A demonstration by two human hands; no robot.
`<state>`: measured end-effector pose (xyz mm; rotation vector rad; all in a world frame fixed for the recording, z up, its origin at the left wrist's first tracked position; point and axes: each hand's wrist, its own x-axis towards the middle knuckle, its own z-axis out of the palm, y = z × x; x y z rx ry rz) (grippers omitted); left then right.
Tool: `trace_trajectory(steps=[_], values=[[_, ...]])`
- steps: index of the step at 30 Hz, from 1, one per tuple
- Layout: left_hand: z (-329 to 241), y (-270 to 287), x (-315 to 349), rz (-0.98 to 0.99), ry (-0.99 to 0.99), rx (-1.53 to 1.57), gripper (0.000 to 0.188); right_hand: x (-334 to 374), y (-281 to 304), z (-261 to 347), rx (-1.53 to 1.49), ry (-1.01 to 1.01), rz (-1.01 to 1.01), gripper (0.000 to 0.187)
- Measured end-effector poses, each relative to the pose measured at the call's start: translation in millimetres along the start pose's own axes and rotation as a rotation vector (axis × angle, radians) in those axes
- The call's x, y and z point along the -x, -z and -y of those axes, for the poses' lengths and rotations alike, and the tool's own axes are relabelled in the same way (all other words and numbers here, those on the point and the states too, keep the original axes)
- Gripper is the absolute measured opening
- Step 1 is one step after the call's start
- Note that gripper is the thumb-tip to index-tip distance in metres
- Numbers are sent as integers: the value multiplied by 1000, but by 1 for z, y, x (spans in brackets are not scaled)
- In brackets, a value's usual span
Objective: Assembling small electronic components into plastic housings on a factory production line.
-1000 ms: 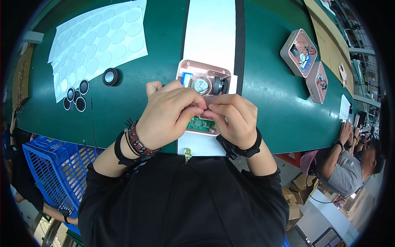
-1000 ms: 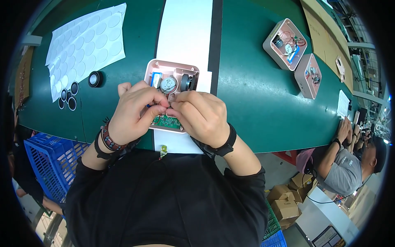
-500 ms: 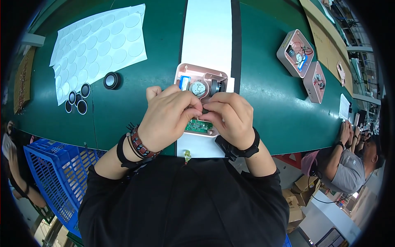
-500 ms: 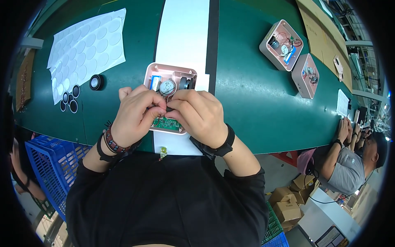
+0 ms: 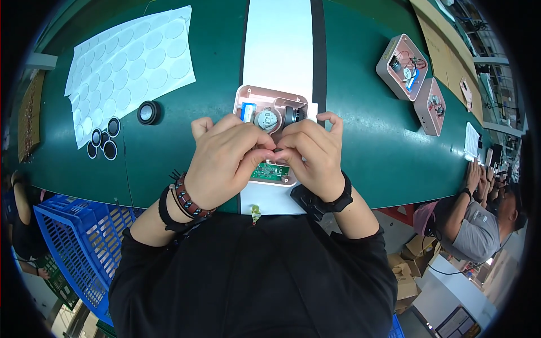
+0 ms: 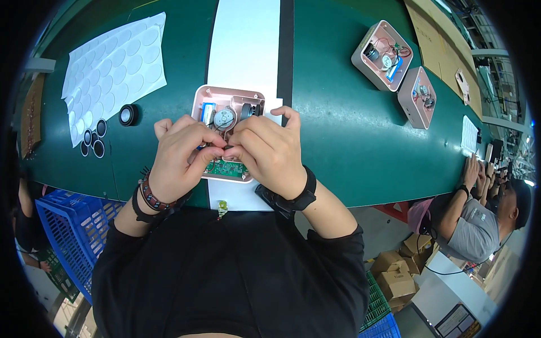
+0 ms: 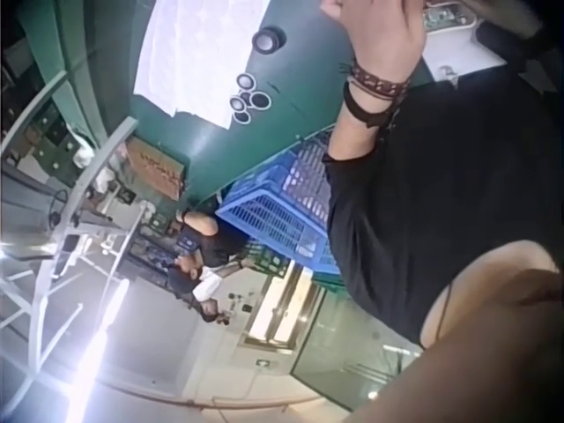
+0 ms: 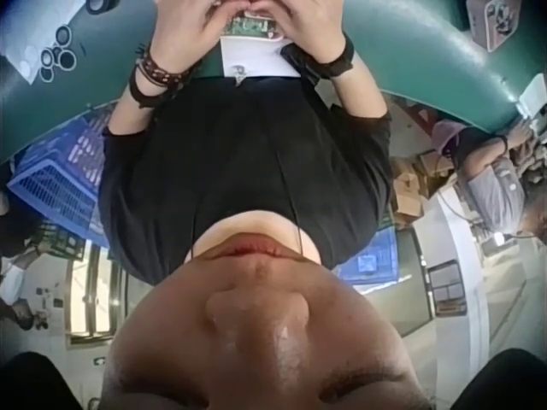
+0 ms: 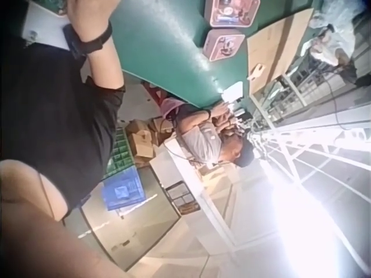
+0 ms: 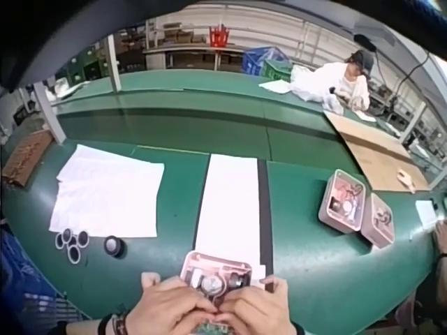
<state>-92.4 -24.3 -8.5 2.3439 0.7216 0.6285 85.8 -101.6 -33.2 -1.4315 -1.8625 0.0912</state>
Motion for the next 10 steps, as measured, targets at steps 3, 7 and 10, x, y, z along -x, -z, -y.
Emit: trace_trajectory(steps=[3,7,10], values=[[-2,1,-1,35,13,-14,8,-2,1,2,47,2,-6,21],[-2,-3,-1,37,33,-30,8,-3,2,6,72,31,-36,20],[1,-6,0,29,34,-22,9,-1,5,4,106,43,8,21]])
